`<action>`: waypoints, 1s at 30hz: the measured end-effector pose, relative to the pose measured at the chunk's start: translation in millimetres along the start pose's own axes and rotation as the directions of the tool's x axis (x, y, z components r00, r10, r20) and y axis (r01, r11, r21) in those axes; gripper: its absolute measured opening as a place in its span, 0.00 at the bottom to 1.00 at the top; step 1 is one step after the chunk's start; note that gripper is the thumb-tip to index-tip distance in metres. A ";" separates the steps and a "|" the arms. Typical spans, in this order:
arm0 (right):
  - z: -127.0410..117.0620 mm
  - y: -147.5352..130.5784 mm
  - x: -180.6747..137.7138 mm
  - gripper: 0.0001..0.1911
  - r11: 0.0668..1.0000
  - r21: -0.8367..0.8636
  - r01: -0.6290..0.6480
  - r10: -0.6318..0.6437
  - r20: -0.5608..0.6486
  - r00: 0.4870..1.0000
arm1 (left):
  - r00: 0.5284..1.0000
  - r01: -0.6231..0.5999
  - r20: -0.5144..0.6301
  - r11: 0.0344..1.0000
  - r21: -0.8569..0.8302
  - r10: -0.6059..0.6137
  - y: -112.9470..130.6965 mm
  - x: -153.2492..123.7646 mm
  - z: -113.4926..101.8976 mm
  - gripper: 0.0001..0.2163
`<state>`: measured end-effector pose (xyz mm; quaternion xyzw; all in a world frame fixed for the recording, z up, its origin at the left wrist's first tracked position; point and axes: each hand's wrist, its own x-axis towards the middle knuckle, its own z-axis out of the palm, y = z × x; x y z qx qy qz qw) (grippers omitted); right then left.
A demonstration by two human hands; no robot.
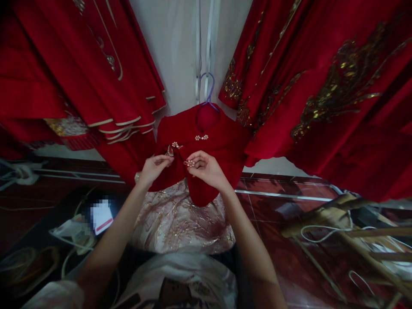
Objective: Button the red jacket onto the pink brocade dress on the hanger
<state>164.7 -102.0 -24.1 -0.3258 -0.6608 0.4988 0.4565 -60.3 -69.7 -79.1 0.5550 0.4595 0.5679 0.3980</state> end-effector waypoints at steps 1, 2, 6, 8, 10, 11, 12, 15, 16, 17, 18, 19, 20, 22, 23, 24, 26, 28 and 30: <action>3.7 -3.0 3.2 0.13 1.000 -0.002 0.024 -0.024 -0.003 1.000 | 1.000 0.006 -0.011 1.000 -0.023 -0.007 3.4 -2.5 0.2 0.13; 8.3 -2.9 7.6 0.13 0.999 -0.011 0.054 -0.054 -0.011 0.998 | 1.000 0.014 -0.019 0.999 -0.040 -0.015 4.9 -4.8 1.0 0.14; 30.6 27.4 31.7 0.14 0.984 -0.116 0.133 -0.143 -0.088 0.986 | 0.994 0.091 -0.046 0.988 -0.123 -0.098 -8.0 -8.3 9.0 0.16; 39.7 53.4 42.2 0.12 0.970 -0.217 0.105 -0.136 -0.131 0.982 | 0.983 0.140 -0.085 0.969 -0.205 -0.160 -20.2 -6.8 13.5 0.17; 45.0 78.6 49.4 0.10 0.955 -0.287 0.077 -0.128 -0.166 0.978 | 0.968 0.174 -0.121 0.937 -0.303 -0.218 -31.7 -4.5 17.1 0.17; 46.1 89.4 51.6 0.10 0.951 -0.302 0.069 -0.127 -0.176 0.976 | 0.962 0.183 -0.131 0.920 -0.345 -0.241 -36.5 -3.4 18.5 0.17; 46.3 98.5 53.0 0.10 0.950 -0.306 0.064 -0.124 -0.183 0.975 | 0.957 0.189 -0.136 0.906 -0.378 -0.256 -40.7 -2.5 19.5 0.17; 43.9 115.2 53.3 0.11 0.961 -0.272 0.057 -0.112 -0.192 0.975 | 0.954 0.204 -0.116 0.885 -0.419 -0.275 -50.1 -1.3 21.0 0.16; 42.9 117.9 52.6 0.11 0.965 -0.255 0.055 -0.106 -0.191 0.976 | 0.956 0.209 -0.101 0.882 -0.422 -0.275 -52.5 -1.2 21.0 0.16; 42.1 119.8 51.7 0.11 0.970 -0.239 0.052 -0.099 -0.188 0.977 | 0.959 0.210 -0.089 0.882 -0.421 -0.270 -54.9 -1.2 20.9 0.15; 41.5 121.2 50.8 0.11 0.973 -0.224 0.050 -0.093 -0.186 0.978 | 0.961 0.206 -0.083 0.885 -0.417 -0.263 -57.1 -1.3 20.8 0.15; 41.2 122.4 50.0 0.11 0.977 -0.207 0.046 -0.086 -0.187 0.979 | 0.964 0.198 -0.083 0.891 -0.409 -0.253 -59.3 -1.3 20.6 0.14; 41.1 123.6 49.3 0.11 0.981 -0.191 0.041 -0.078 -0.192 0.978 | 0.965 0.190 -0.089 0.896 -0.401 -0.245 -61.5 -1.4 20.3 0.14; 41.5 126.3 48.6 0.12 0.985 -0.167 0.032 -0.066 -0.199 0.978 | 0.965 0.182 -0.103 0.902 -0.393 -0.239 -65.8 -1.5 19.7 0.14; 41.8 127.6 48.5 0.12 0.986 -0.166 0.033 -0.065 -0.196 0.978 | 0.965 0.182 -0.105 0.899 -0.399 -0.242 -67.9 -1.7 19.4 0.15; 42.2 128.6 48.6 0.12 0.984 -0.173 0.036 -0.069 -0.185 0.980 | 0.964 0.181 -0.104 0.893 -0.413 -0.243 -70.1 -1.9 19.0 0.15; 43.2 129.8 48.7 0.12 0.976 -0.210 0.049 -0.084 -0.158 0.984 | 0.967 0.172 -0.093 0.880 -0.442 -0.236 -74.9 -2.7 18.1 0.14; 44.2 129.9 48.0 0.11 0.966 -0.255 0.049 -0.090 -0.151 0.984 | 0.974 0.154 -0.084 0.883 -0.444 -0.212 -80.2 -4.0 17.6 0.14; 44.7 129.4 46.1 0.10 0.960 -0.275 0.043 -0.089 -0.155 0.984 | 0.980 0.131 -0.085 0.899 -0.418 -0.182 -85.8 -5.5 17.5 0.14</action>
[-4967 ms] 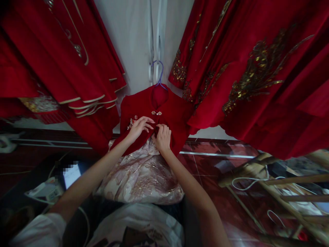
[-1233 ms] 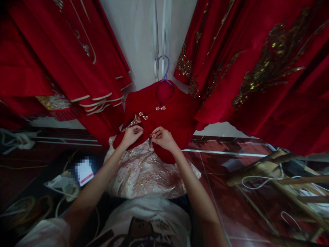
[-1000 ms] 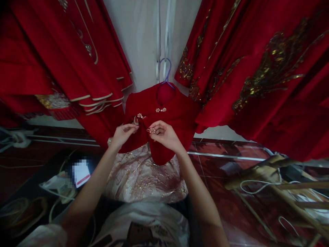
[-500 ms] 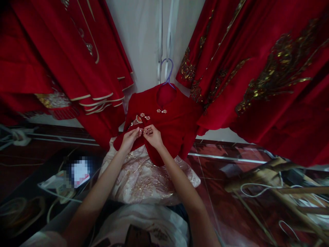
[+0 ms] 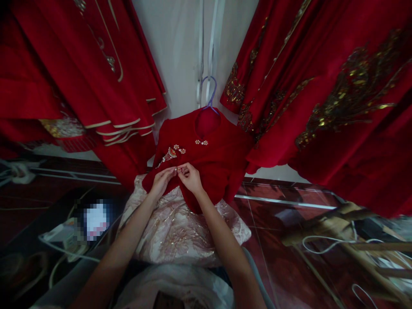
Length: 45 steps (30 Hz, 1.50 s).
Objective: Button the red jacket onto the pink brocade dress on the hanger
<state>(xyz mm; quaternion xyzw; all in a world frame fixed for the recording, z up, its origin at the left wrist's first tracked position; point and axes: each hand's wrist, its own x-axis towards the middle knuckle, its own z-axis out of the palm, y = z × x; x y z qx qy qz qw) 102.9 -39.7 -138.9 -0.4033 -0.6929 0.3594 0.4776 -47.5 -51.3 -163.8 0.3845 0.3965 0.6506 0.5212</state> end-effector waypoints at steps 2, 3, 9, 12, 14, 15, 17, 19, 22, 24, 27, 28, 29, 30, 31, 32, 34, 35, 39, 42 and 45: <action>-0.4 -0.3 -2.6 0.10 1.000 0.015 0.007 -0.007 0.013 1.000 | 1.000 -0.022 -0.001 0.999 0.026 0.022 -4.7 -0.4 -1.8 0.14; -0.5 -0.2 -3.8 0.10 1.000 0.024 0.014 -0.015 0.023 1.000 | 1.000 -0.026 -0.003 0.999 0.032 0.026 -6.6 -0.6 -2.5 0.13; 2.6 0.5 -7.7 0.07 0.999 -0.043 0.025 -0.026 -0.010 1.000 | 1.000 -0.022 0.022 1.000 0.014 0.022 -10.3 -1.5 -4.3 0.13; 5.4 0.0 -8.9 0.05 0.994 -0.099 0.037 -0.040 -0.030 0.999 | 0.999 -0.042 0.034 0.995 0.089 0.039 -10.7 -2.4 -4.8 0.14; 6.6 -0.4 -10.1 0.05 0.990 -0.134 0.033 -0.040 -0.046 0.998 | 0.998 -0.055 0.033 0.988 0.146 0.051 -12.0 -2.7 -5.5 0.15; 6.9 -0.6 -10.7 0.05 0.989 -0.147 0.026 -0.034 -0.053 0.998 | 0.998 -0.062 0.028 0.984 0.168 0.058 -13.0 -2.6 -5.9 0.15; 6.9 -0.9 -11.3 0.05 0.987 -0.160 0.008 -0.018 -0.061 0.998 | 0.997 -0.072 0.012 0.978 0.194 0.071 -15.2 -2.0 -6.8 0.15; 6.4 -1.0 -11.0 0.05 0.987 -0.159 -0.001 -0.009 -0.062 0.998 | 0.997 -0.077 0.006 0.974 0.212 0.078 -17.1 -1.2 -7.5 0.15; 5.6 -0.9 -9.2 0.05 0.989 -0.146 0.000 -0.008 -0.058 0.998 | 0.997 -0.081 0.003 0.971 0.224 0.082 -18.1 -0.6 -7.6 0.15; 5.1 -0.5 -7.9 0.05 0.990 -0.138 0.007 -0.015 -0.061 0.998 | 0.997 -0.082 0.004 0.971 0.223 0.083 -17.8 -0.7 -7.4 0.15; 4.1 0.9 -6.9 0.05 0.992 -0.121 0.038 -0.045 -0.060 0.997 | 0.996 -0.089 0.013 0.969 0.229 0.088 -17.3 -1.2 -7.4 0.14; 3.6 1.5 -6.7 0.05 0.992 -0.117 0.050 -0.057 -0.055 0.997 | 0.996 -0.094 0.015 0.967 0.237 0.093 -17.3 -1.4 -7.5 0.14; 3.0 2.2 -6.3 0.05 0.991 -0.115 0.061 -0.067 -0.050 0.996 | 0.995 -0.099 0.016 0.964 0.247 0.098 -17.4 -1.6 -7.6 0.14; 2.4 2.8 -5.7 0.05 0.991 -0.118 0.069 -0.075 -0.043 0.996 | 0.995 -0.104 0.014 0.960 0.259 0.104 -17.5 -1.7 -7.6 0.14; 1.8 3.1 -4.8 0.05 0.989 -0.126 0.073 -0.078 -0.036 0.996 | 0.994 -0.108 0.011 0.957 0.271 0.109 -17.5 -1.9 -7.5 0.13; 1.1 2.9 -3.4 0.05 0.988 -0.134 0.073 -0.077 -0.025 0.997 | 0.993 -0.112 0.008 0.954 0.280 0.114 -17.3 -2.0 -7.3 0.13; -0.6 1.0 0.5 0.05 0.986 -0.153 0.063 -0.063 0.002 0.998 | 0.993 -0.117 0.011 0.950 0.289 0.119 -16.6 -2.2 -6.3 0.13; -2.0 -1.0 2.5 0.05 0.985 -0.163 0.056 -0.054 0.018 0.998 | 0.993 -0.120 0.018 0.951 0.287 0.120 -16.0 -2.2 -5.6 0.13; -16.3 -12.0 3.3 0.08 0.992 -0.114 -0.053 0.069 0.136 0.988 | 0.991 -0.134 0.023 0.967 0.215 0.132 -13.8 -1.6 -3.6 0.13; -41.3 -17.6 -8.9 0.13 0.982 0.025 -0.185 0.172 0.256 0.951 | 0.990 -0.137 -0.016 0.982 0.129 0.140 -13.1 -2.1 -3.7 0.12; -73.2 -22.1 -23.0 0.15 0.960 0.094 -0.265 0.230 0.282 0.931 | 0.990 -0.142 0.018 0.979 0.144 0.141 -11.9 -4.7 -3.7 0.11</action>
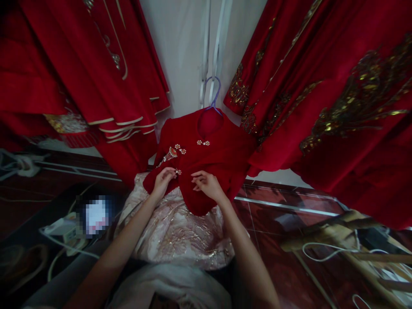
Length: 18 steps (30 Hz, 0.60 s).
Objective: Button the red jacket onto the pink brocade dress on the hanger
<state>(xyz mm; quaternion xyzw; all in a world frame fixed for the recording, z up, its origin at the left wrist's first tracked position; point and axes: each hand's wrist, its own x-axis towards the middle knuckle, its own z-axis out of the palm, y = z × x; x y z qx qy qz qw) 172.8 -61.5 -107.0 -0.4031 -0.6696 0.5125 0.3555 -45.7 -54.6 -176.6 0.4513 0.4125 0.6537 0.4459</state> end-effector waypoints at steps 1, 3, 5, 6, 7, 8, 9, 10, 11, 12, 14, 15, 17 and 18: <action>-8.1 -2.6 -5.9 0.15 1.000 -0.015 -0.008 0.009 0.039 0.999 | 1.000 -0.002 0.016 1.000 0.020 0.001 1.0 -1.0 0.3 0.11; -20.4 -10.5 -13.6 0.15 0.999 -0.034 -0.002 0.004 0.059 0.998 | 0.999 0.007 0.031 0.998 0.055 -0.009 3.7 -2.8 1.8 0.12; -26.2 -20.3 -16.9 0.14 0.998 -0.060 0.029 -0.027 0.031 0.999 | 0.999 0.030 0.025 0.997 0.075 -0.032 6.7 -4.0 4.0 0.13; -26.7 -25.0 -17.7 0.14 0.996 -0.079 0.047 -0.046 0.012 0.999 | 0.999 0.042 0.019 0.996 0.075 -0.044 8.0 -4.4 5.3 0.13; -26.2 -29.2 -18.2 0.14 0.993 -0.102 0.066 -0.066 0.003 0.998 | 0.998 0.054 0.015 0.996 0.070 -0.055 9.0 -4.6 6.4 0.13; -24.9 -32.9 -18.7 0.14 0.988 -0.125 0.086 -0.086 0.002 0.996 | 0.998 0.064 0.010 0.996 0.060 -0.065 9.7 -4.8 7.4 0.14; -23.2 -35.9 -19.3 0.14 0.984 -0.143 0.103 -0.103 0.007 0.995 | 0.997 0.074 0.005 0.996 0.048 -0.074 10.0 -5.0 8.0 0.14; -21.5 -38.4 -19.9 0.14 0.981 -0.155 0.115 -0.114 0.014 0.993 | 0.997 0.083 0.002 0.996 0.037 -0.083 9.9 -5.1 8.4 0.14; -20.1 -40.4 -20.6 0.14 0.979 -0.160 0.122 -0.120 0.022 0.993 | 0.996 0.091 -0.002 0.996 0.026 -0.090 9.5 -5.1 8.5 0.15; -19.2 -42.1 -21.4 0.14 0.978 -0.163 0.128 -0.125 0.025 0.992 | 0.995 0.096 -0.005 0.995 0.016 -0.096 8.8 -5.0 8.3 0.15; -19.1 -45.0 -22.9 0.14 0.976 -0.169 0.135 -0.133 0.022 0.991 | 0.995 0.104 -0.001 0.995 -0.010 -0.104 7.1 -4.5 7.3 0.16; -20.0 -46.3 -23.6 0.14 0.976 -0.170 0.137 -0.136 0.017 0.991 | 0.994 0.105 0.004 0.994 -0.023 -0.105 6.2 -4.0 6.6 0.16; -23.4 -48.8 -25.2 0.14 0.975 -0.171 0.142 -0.144 0.002 0.990 | 0.995 0.102 0.013 0.994 -0.040 -0.101 4.5 -2.7 5.3 0.16; -25.8 -49.9 -26.1 0.14 0.975 -0.172 0.142 -0.146 -0.007 0.989 | 0.995 0.098 0.018 0.994 -0.042 -0.098 3.6 -2.0 4.8 0.16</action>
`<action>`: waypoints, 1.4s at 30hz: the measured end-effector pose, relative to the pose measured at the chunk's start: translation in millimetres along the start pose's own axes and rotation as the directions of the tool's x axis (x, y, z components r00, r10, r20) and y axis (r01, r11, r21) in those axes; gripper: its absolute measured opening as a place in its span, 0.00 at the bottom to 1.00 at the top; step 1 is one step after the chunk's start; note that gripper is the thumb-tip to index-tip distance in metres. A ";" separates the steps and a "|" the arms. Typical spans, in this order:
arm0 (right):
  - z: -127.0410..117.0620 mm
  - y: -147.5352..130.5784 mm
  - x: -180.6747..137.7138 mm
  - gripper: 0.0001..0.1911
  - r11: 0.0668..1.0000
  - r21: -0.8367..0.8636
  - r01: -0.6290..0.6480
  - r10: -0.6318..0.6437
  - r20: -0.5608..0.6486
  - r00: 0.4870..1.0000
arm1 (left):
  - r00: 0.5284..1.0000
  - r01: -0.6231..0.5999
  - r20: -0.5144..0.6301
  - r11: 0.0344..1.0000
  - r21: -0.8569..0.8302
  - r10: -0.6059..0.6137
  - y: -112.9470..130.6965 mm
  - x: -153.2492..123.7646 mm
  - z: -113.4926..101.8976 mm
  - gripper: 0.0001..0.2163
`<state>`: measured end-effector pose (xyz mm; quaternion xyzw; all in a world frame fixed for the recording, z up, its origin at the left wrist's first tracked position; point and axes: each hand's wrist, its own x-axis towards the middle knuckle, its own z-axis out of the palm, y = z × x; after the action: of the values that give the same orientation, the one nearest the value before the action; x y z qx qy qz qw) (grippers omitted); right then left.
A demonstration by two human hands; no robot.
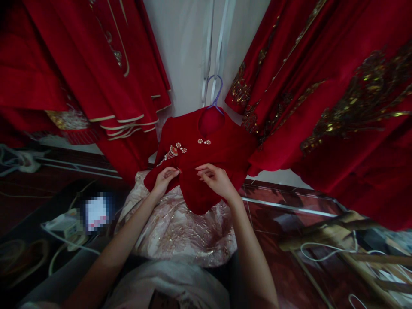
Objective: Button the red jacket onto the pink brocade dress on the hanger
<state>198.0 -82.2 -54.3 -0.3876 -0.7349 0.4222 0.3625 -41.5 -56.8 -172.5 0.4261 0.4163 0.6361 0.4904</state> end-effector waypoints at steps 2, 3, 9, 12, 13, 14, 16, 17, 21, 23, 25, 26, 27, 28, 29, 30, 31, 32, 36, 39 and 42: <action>-6.0 -1.3 -1.5 0.14 1.000 0.000 -0.002 0.002 -0.016 1.000 | 1.000 -0.010 0.005 1.000 -0.001 0.010 -2.3 1.2 -0.7 0.16; -9.1 -1.7 -2.4 0.14 1.000 0.001 -0.002 0.002 -0.026 1.000 | 1.000 -0.016 0.005 1.000 0.001 0.016 -3.9 1.4 -0.7 0.16; -22.9 -4.6 -8.5 0.15 1.000 -0.002 -0.003 0.003 -0.068 0.998 | 0.999 -0.041 -0.006 0.998 0.054 0.041 -10.0 3.5 1.6 0.15; -24.7 -5.7 -10.0 0.15 1.000 -0.016 0.011 -0.012 -0.069 0.998 | 0.999 -0.041 0.025 0.969 0.243 0.036 8.7 19.4 1.5 0.13; -24.7 -5.8 -9.9 0.15 1.000 -0.020 0.019 -0.020 -0.070 0.997 | 0.997 -0.080 0.046 0.935 0.346 0.068 20.2 28.1 1.2 0.13; -24.4 -5.9 -9.6 0.15 0.999 -0.022 0.026 -0.027 -0.072 0.997 | 0.986 -0.164 0.089 0.870 0.465 0.138 34.0 38.0 0.8 0.14; -23.4 -5.9 -8.6 0.15 0.999 -0.022 0.034 -0.036 -0.076 0.997 | 0.919 -0.395 0.266 0.658 0.641 0.292 64.8 59.0 0.8 0.14; -23.0 -6.0 -8.2 0.15 0.999 -0.023 0.036 -0.037 -0.077 0.996 | 0.871 -0.491 0.373 0.526 0.695 0.320 80.0 68.9 1.4 0.14; -24.4 -7.6 -9.4 0.14 0.999 -0.039 0.030 -0.032 -0.069 0.997 | 0.708 -0.703 0.684 0.080 0.707 0.175 121.3 95.7 9.3 0.10; -27.5 -9.0 -11.4 0.14 0.998 -0.052 0.029 -0.032 -0.067 0.997 | 0.679 -0.728 0.727 -0.032 0.685 0.097 128.7 101.2 15.5 0.11; -31.3 -10.3 -13.4 0.14 0.997 -0.067 0.030 -0.035 -0.073 0.997 | 0.659 -0.744 0.750 -0.104 0.660 0.053 131.2 103.8 22.0 0.11; -33.2 -10.8 -14.2 0.14 0.997 -0.075 0.031 -0.037 -0.077 0.996 | 0.646 -0.753 0.762 -0.130 0.645 0.040 131.9 104.6 25.1 0.11; -34.9 -11.2 -14.9 0.14 0.996 -0.084 0.031 -0.038 -0.081 0.996 | 0.634 -0.761 0.773 -0.150 0.631 0.032 132.7 105.4 27.8 0.10; -36.4 -11.3 -15.3 0.14 0.995 -0.093 0.032 -0.040 -0.083 0.996 | 0.620 -0.771 0.784 -0.163 0.616 0.029 133.6 106.4 30.2 0.09; -37.5 -11.1 -15.7 0.14 0.994 -0.100 0.034 -0.042 -0.084 0.996 | 0.605 -0.781 0.795 -0.168 0.601 0.031 134.8 107.8 32.1 0.07; -38.5 -10.7 -16.0 0.14 0.994 -0.105 0.035 -0.044 -0.083 0.996 | 0.588 -0.794 0.808 -0.165 0.585 0.037 136.3 109.6 33.5 0.06; -39.2 -10.1 -16.1 0.14 0.994 -0.107 0.036 -0.045 -0.084 0.995 | 0.568 -0.809 0.822 -0.159 0.566 0.041 137.9 111.8 34.5 0.05; -39.8 -9.3 -16.3 0.14 0.994 -0.106 0.036 -0.045 -0.084 0.995 | 0.545 -0.825 0.838 -0.150 0.544 0.037 139.5 114.5 35.2 0.04; -41.1 -5.7 -16.2 0.14 0.994 -0.104 0.033 -0.042 -0.089 0.995 | 0.447 -0.886 0.894 -0.157 0.437 -0.030 145.0 124.3 37.9 0.03; -41.2 -5.1 -15.9 0.14 0.994 -0.108 0.029 -0.038 -0.089 0.995 | 0.448 -0.873 0.894 -0.209 0.441 0.013 146.0 122.9 46.1 0.07; -40.5 -6.5 -16.0 0.14 0.995 -0.094 0.023 -0.031 -0.085 0.996 | 0.483 -0.845 0.866 -0.192 0.499 0.129 142.6 111.0 62.4 0.12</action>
<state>238.1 -84.6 -36.3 -0.4118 -0.7428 0.3653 0.3811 -37.9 34.2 -4.4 0.9134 0.3299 0.1859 -0.1493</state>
